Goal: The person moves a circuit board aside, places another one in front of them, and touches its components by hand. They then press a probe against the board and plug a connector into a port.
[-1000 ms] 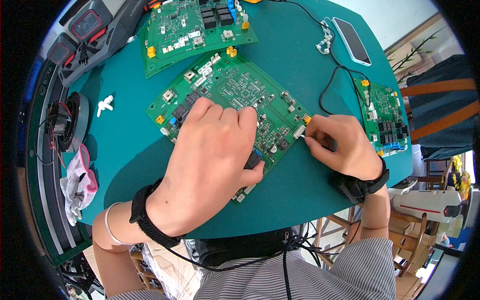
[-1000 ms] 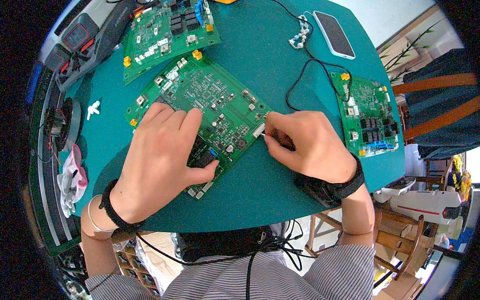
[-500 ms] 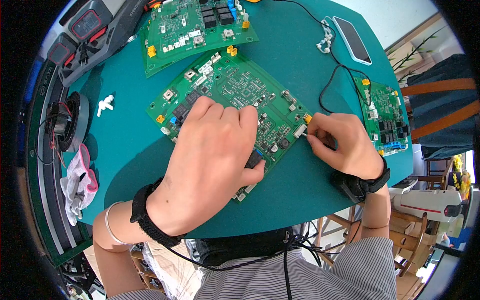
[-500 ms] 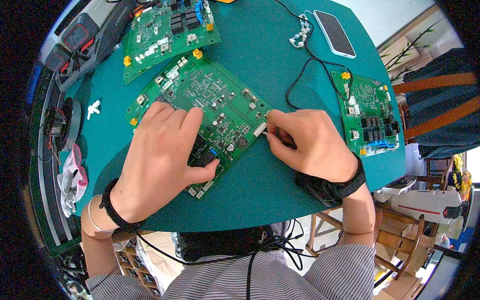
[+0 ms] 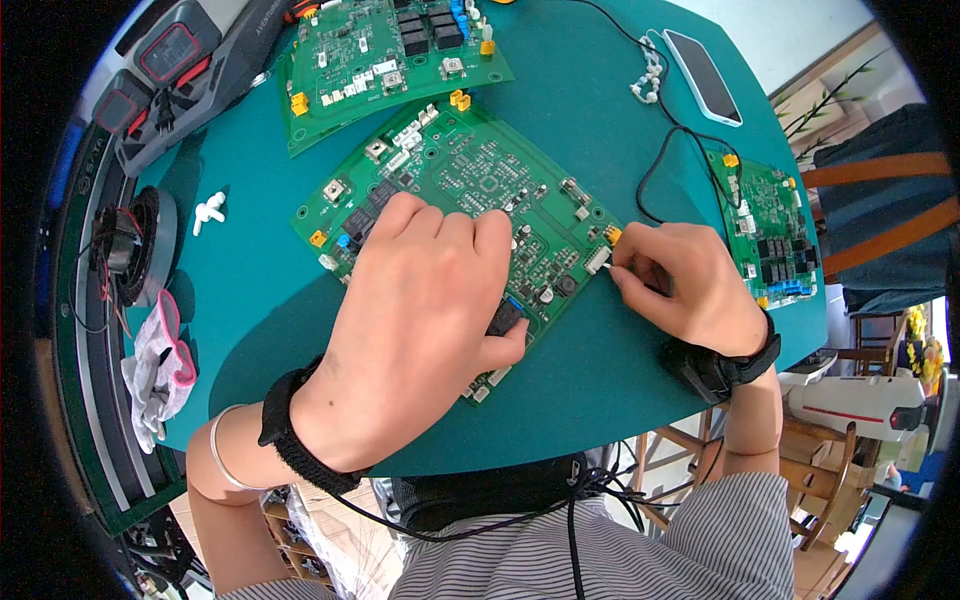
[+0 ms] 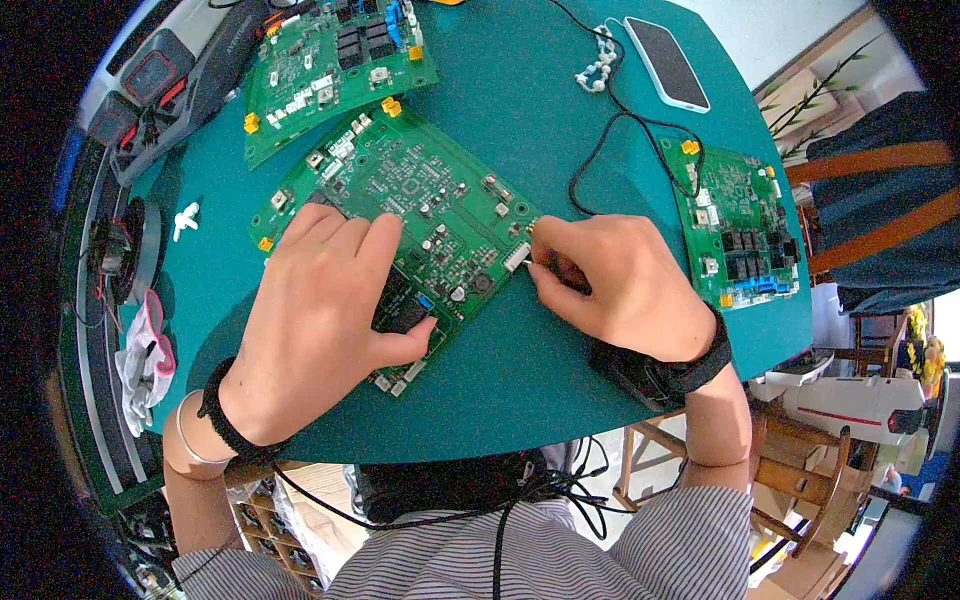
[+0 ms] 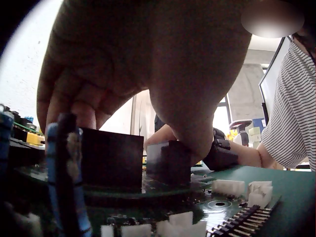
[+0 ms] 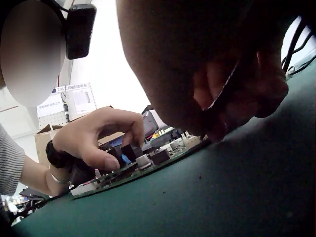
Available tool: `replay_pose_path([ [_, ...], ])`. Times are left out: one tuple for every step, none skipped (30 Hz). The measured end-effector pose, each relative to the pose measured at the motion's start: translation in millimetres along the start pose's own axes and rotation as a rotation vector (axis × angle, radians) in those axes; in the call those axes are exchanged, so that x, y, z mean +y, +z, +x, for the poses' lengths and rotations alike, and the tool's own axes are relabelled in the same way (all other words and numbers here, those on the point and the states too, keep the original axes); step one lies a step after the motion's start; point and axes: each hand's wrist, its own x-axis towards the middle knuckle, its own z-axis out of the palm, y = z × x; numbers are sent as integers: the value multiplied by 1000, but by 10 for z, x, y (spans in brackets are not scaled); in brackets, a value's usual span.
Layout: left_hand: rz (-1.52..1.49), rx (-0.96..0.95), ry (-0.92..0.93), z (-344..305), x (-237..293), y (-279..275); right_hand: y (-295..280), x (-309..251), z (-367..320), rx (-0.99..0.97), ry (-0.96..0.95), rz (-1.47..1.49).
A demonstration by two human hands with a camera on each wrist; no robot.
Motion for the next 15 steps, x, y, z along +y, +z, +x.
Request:
replay_pose_path([
  [0,-1,-1,0,0,0,2,8,2,2,1,11],
  [0,-2,-1,-1,-1,2,4,12,2,5,2,22],
  [3,4,3,-2,-3,3,4,10,2,4,2,22],
  [7,10,6,-3,-3,5,6,7,1,10,1,20],
  [6,9,7,-4,-3,5,7,4,-1,16,-1,18],
  [6,9,8,-4,-3,5,7,4,-4,16,0,18],
  [6,9,10,-3,-2,5,8,4,-7,19,6,-6],
  [6,8,10,-3,-3,6,9,4,-9,22,12,-30],
  [9,7,10,-2,-4,6,9,1,-6,22,13,-29],
  [11,6,10,-2,-5,7,11,-4,-1,29,29,-11],
  [11,6,10,-2,-5,7,12,-6,2,37,46,7],
  [11,6,10,-3,-4,6,13,-4,1,37,46,7],
  [12,6,8,-4,-4,5,14,-1,0,34,43,6],
  [12,6,8,-3,-3,3,15,1,0,32,40,5],
  [14,2,7,-2,-2,1,12,2,-1,32,40,5],
])
